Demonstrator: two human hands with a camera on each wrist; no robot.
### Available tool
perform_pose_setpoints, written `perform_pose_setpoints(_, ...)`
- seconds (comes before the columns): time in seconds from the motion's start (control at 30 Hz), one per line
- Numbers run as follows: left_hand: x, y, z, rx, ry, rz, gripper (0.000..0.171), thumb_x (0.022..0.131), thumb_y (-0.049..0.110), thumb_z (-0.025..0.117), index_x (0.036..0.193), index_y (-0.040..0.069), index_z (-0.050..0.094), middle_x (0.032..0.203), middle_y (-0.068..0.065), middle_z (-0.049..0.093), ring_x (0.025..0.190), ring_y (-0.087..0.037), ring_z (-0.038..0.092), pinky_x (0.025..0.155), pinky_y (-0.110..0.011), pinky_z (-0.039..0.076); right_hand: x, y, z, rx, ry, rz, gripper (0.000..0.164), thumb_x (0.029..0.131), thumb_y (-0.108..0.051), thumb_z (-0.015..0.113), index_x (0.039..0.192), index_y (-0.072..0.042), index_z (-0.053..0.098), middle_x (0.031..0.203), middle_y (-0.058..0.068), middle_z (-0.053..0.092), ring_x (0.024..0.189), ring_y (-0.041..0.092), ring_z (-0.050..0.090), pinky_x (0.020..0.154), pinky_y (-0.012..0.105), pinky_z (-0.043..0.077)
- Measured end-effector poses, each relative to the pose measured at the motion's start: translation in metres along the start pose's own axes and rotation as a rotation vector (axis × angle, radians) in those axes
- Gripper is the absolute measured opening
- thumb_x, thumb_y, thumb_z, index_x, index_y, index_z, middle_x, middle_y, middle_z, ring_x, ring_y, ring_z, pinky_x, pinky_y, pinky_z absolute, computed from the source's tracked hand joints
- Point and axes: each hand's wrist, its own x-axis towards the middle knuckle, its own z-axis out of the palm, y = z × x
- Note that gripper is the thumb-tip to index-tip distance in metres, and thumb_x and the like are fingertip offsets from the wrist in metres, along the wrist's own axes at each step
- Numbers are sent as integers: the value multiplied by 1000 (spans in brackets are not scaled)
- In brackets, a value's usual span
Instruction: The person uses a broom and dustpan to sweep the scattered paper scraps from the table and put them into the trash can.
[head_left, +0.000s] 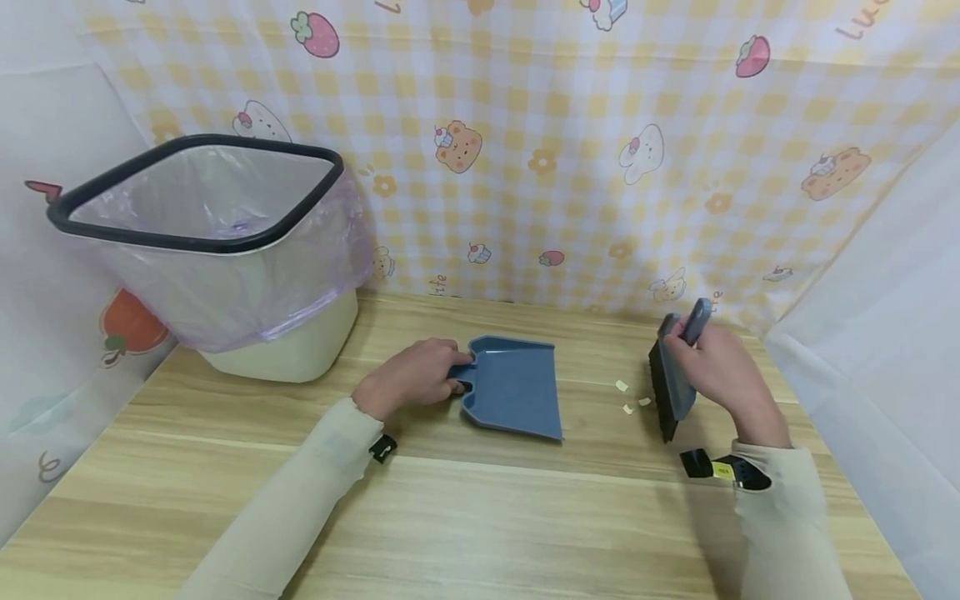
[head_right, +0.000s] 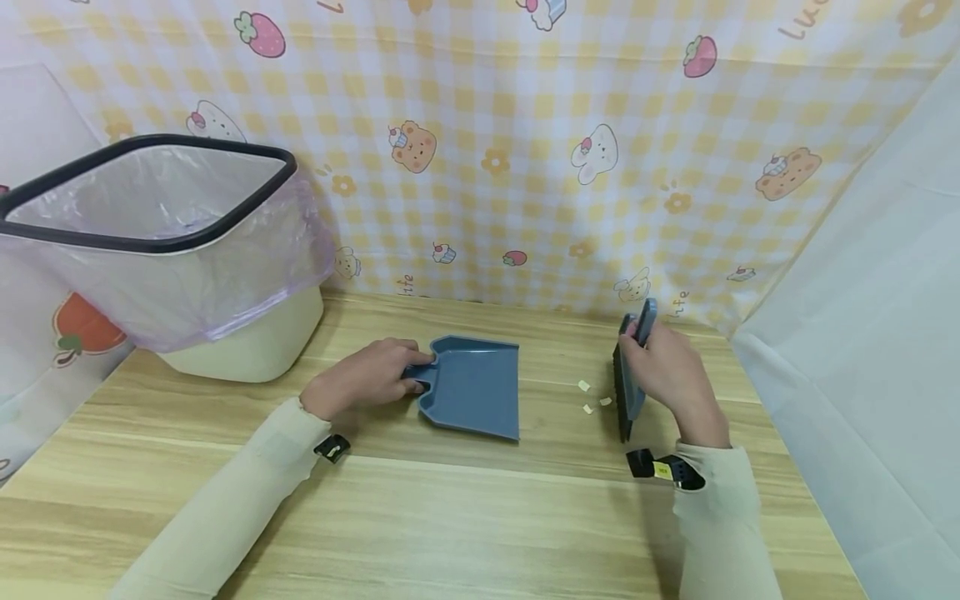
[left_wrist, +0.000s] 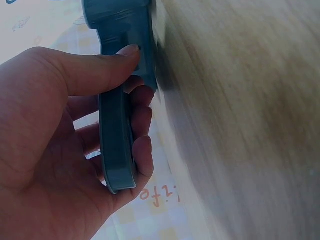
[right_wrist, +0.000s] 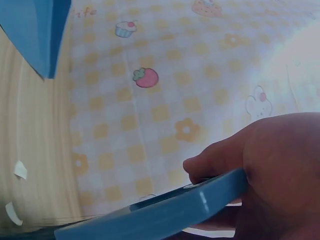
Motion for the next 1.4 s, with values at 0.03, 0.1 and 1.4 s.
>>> perform_pose_setpoints(0.03,0,0,0,1,-1,-1,41,105,10,71,144,-1,70,108,-9,68,84,-18,51,77,-33,45,-1,1,-1,-2,-3,-3,22,113,-21,47,98,-8,54,71,0,48,65,22,50,63,39,41)
perform_pose_setpoints(0.1,0,1,0,1,-2,-3,41,105,11,71,144,-1,71,108,-8,67,84,-18,51,77,-33,44,-2,1,-4,-12,-9,-5,21,113,-21,47,99,-7,54,71,0,48,64,22,49,62,39,41)
perform_pose_setpoints(1.4,-1,0,0,18,11,16,41,104,9,71,143,-2,71,113,-12,71,84,-18,52,77,-34,46,-4,6,-16,-35,-10,-17,20,114,-24,54,109,-6,62,82,4,61,75,25,55,70,41,42)
